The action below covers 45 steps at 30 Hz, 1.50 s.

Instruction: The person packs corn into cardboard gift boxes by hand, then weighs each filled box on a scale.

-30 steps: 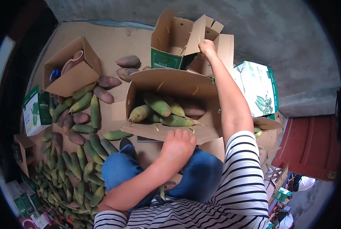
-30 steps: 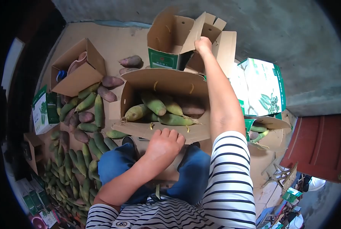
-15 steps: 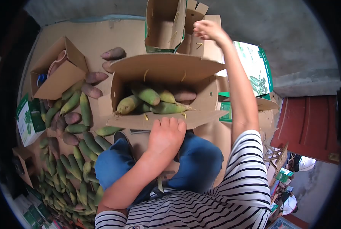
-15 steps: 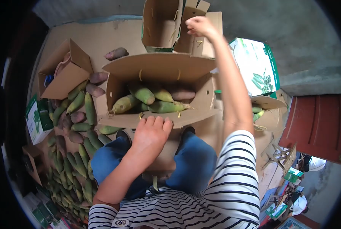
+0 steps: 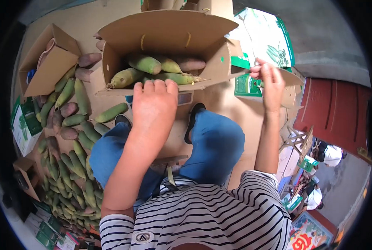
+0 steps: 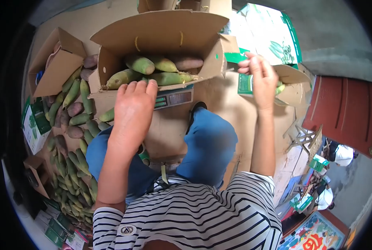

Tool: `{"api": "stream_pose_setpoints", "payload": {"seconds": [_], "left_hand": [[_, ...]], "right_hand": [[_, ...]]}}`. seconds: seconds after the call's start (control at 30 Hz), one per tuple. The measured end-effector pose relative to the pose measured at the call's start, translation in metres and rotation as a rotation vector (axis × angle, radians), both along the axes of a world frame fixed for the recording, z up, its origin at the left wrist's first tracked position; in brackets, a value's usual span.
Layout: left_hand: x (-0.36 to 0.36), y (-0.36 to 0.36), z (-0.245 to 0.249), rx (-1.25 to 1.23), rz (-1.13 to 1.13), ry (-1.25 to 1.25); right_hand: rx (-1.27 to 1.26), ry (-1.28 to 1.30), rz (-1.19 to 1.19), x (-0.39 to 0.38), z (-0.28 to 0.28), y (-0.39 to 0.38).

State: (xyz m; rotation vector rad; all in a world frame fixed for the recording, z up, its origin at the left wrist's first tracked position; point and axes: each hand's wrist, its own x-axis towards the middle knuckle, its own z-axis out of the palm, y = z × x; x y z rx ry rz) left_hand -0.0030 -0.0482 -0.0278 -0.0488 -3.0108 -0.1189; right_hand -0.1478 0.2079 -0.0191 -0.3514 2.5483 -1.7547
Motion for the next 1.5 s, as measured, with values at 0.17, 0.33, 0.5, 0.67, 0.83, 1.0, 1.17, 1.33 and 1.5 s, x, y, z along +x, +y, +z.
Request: {"api": "stream_pose_setpoints", "payload": {"seconds": [0.17,0.33,0.5,0.67,0.83,1.0,1.17,1.33,1.5], "left_hand": [[0.003,0.003,0.003,0.024,-0.052,0.004],[0.001,0.002,-0.001,0.046,-0.096,0.067],[0.004,0.002,-0.002,0.055,-0.057,0.014],[-0.001,0.008,0.004,0.091,-0.103,0.166],[-0.003,0.02,0.013,0.156,-0.113,0.264],[-0.001,0.025,0.013,0.189,-0.122,0.246],[-0.009,0.015,0.003,0.221,-0.118,0.326],[-0.003,0.024,0.012,0.278,-0.129,0.309],[0.001,0.022,0.012,0.335,-0.117,0.302]], "right_hand": [[-0.074,-0.279,0.099,0.053,-0.039,0.015],[-0.096,-0.457,0.267,0.094,-0.042,0.006],[0.134,-0.077,0.042,0.127,-0.015,0.016],[0.864,0.872,-0.411,0.181,0.108,0.076],[1.527,0.844,-0.953,0.243,0.214,0.235],[1.235,0.646,-0.795,0.241,0.27,0.158],[0.831,1.499,-0.653,0.233,0.25,0.084],[1.341,1.265,-1.275,0.195,0.242,0.151],[0.977,1.098,-0.859,0.157,0.173,0.097]]}}
